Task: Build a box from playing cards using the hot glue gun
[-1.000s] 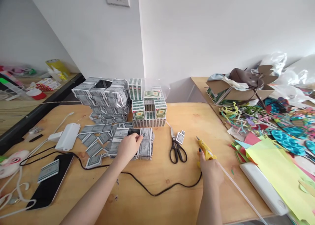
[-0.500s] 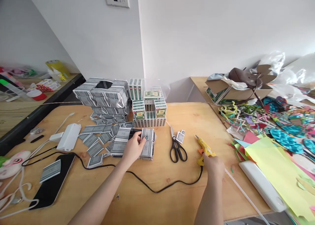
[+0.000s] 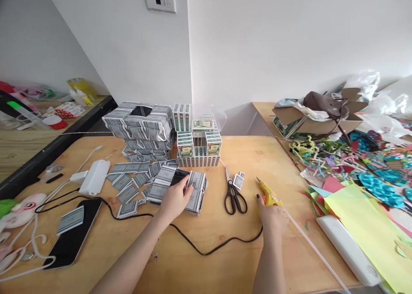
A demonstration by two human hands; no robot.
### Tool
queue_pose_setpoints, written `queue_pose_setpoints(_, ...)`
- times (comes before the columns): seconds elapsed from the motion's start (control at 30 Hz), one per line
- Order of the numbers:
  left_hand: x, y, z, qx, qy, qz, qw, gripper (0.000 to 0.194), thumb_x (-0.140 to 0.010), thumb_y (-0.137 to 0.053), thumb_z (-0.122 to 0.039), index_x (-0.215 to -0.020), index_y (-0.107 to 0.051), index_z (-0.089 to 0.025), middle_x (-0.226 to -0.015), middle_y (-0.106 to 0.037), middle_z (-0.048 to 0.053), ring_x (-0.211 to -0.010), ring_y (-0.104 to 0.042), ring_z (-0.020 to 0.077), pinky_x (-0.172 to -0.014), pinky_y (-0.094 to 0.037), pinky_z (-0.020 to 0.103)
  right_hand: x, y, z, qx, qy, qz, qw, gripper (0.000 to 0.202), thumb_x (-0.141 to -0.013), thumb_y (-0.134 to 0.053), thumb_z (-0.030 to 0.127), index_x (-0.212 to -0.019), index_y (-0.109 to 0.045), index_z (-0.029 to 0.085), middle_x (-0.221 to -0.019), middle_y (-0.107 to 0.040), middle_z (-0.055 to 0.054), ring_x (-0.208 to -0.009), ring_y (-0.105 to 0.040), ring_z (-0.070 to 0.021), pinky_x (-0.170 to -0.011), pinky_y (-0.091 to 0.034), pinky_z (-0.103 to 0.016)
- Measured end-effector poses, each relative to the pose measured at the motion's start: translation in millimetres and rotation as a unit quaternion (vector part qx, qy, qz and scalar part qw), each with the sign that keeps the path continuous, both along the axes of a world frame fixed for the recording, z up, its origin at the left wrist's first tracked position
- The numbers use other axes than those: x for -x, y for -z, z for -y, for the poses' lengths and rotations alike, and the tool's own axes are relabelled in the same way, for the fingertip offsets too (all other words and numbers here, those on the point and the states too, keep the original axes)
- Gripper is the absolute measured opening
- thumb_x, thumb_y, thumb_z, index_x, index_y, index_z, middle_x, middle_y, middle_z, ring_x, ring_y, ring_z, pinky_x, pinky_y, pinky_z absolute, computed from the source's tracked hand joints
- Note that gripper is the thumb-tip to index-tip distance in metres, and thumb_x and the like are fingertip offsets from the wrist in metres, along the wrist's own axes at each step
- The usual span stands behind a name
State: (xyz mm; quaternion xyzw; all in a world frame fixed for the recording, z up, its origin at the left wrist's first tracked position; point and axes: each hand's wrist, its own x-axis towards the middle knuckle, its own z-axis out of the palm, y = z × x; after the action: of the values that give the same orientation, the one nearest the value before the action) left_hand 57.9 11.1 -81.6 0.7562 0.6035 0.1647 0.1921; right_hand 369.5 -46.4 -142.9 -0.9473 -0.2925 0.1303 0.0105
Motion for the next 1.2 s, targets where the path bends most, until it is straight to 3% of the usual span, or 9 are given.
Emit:
queue_pose_setpoints(0.17,-4,-6.5,4,0.029,-0.002,-0.034,0.999,0.043,-0.089,-0.035,-0.034,-0.127,-0.044,-0.017,-0.096,-0.068,0.009,-0.083,-0.064,0.0207,-0.066,-0.044,0.026,-6,-6.2,0,-0.016,0.014,-0.07,0.997,0.049,-0.068,-0.041,0.062,-0.077,-0.063,0.018,-0.086,-0.064,-0.018,-0.09,-0.06,-0.034,-0.072,-0.047,-0.042)
queue_pose_setpoints(0.37,-5,-2.5,7,0.046,-0.002,-0.029,0.999,0.043,-0.089,-0.034,-0.033,-0.13,-0.039,-0.018,-0.104,-0.066,0.009,-0.088,-0.064,0.0216,-0.068,-0.045,0.028,-4,-23.0,2,-0.106,0.066,-0.205,0.971,0.027,-0.061,-0.058,0.046,-0.06,-0.055,0.019,-0.059,-0.058,-0.008,-0.075,-0.061,-0.032,-0.064,-0.049,-0.042)
queue_pose_setpoints(0.43,-4,0.1,7,0.045,-0.005,-0.028,0.999,0.044,-0.089,-0.033,-0.034,-0.13,-0.038,-0.019,-0.101,-0.067,0.008,-0.085,-0.064,0.0218,-0.066,-0.044,0.028,4,-29.1,6,-0.19,0.053,-0.31,0.93,0.026,-0.06,-0.061,0.041,-0.071,-0.055,0.018,-0.064,-0.06,-0.005,-0.067,-0.062,-0.0246,-0.06,-0.05,-0.036)
queue_pose_setpoints(0.53,-3,1.2,7,0.056,-0.008,-0.028,0.998,0.045,-0.089,-0.033,-0.035,-0.131,-0.037,-0.019,-0.096,-0.068,0.008,-0.082,-0.065,0.0214,-0.063,-0.043,0.026,22,-39.7,12,-0.361,0.005,-0.499,0.788,0.041,-0.058,-0.07,0.035,-0.09,-0.049,0.021,-0.079,-0.063,-0.001,-0.058,-0.058,-0.014,-0.058,-0.049,-0.029)
queue_pose_setpoints(0.6,-2,0.0,6,0.064,-0.008,-0.028,0.998,0.046,-0.09,-0.032,-0.036,-0.132,-0.037,-0.019,-0.095,-0.068,0.008,-0.082,-0.065,0.0212,-0.062,-0.042,0.026,37,-46.6,14,-0.4,-0.026,-0.536,0.743,0.045,-0.058,-0.073,0.036,-0.092,-0.046,0.022,-0.072,-0.062,0.003,-0.051,-0.053,-0.0098,-0.054,-0.047,-0.025)
queue_pose_setpoints(0.67,-2,-1.5,6,0.069,-0.002,-0.032,0.997,0.046,-0.09,-0.032,-0.036,-0.133,-0.037,-0.019,-0.091,-0.069,0.009,-0.08,-0.065,0.021,-0.062,-0.042,0.026,51,-51.8,14,-0.392,-0.051,-0.515,0.761,0.041,-0.059,-0.072,0.039,-0.086,-0.047,0.02,-0.058,-0.056,0.006,-0.046,-0.048,-0.0085,-0.047,-0.043,-0.022)
queue_pose_setpoints(0.77,-1,-2.9,6,0.07,0.005,-0.044,0.997,0.048,-0.09,-0.031,-0.037,-0.135,-0.035,-0.021,-0.084,-0.069,0.008,-0.075,-0.065,0.0208,-0.06,-0.041,0.026,72,-54.7,11,-0.363,-0.038,-0.414,0.834,0.039,-0.058,-0.07,0.047,-0.073,-0.049,0.018,-0.045,-0.049,0.006,-0.04,-0.046,-0.0101,-0.04,-0.036,-0.022)
queue_pose_setpoints(0.93,-2,-4.2,6,0.069,-0.002,-0.055,0.996,0.047,-0.09,-0.031,-0.038,-0.134,-0.038,-0.022,-0.081,-0.07,0.008,-0.074,-0.065,0.0211,-0.059,-0.041,0.025,98,-52.4,-4,-0.313,-0.007,-0.237,0.919,0.04,-0.06,-0.061,0.052,-0.077,-0.057,0.016,-0.057,-0.06,-0.003,-0.055,-0.059,-0.0204,-0.047,-0.041,-0.026)
queue_pose_setpoints(1.2,-4,-6.0,7,0.071,-0.014,-0.069,0.995,0.048,-0.09,-0.033,-0.039,-0.134,-0.037,-0.023,-0.081,-0.07,0.008,-0.074,-0.065,0.0203,-0.062,-0.042,0.025,108,-51.8,-27,-0.203,-0.097,-0.116,0.967,0.03,-0.067,-0.05,0.049,-0.07,-0.053,0.02,-0.065,-0.064,-0.007,-0.064,-0.06,-0.0217,-0.053,-0.041,-0.027)
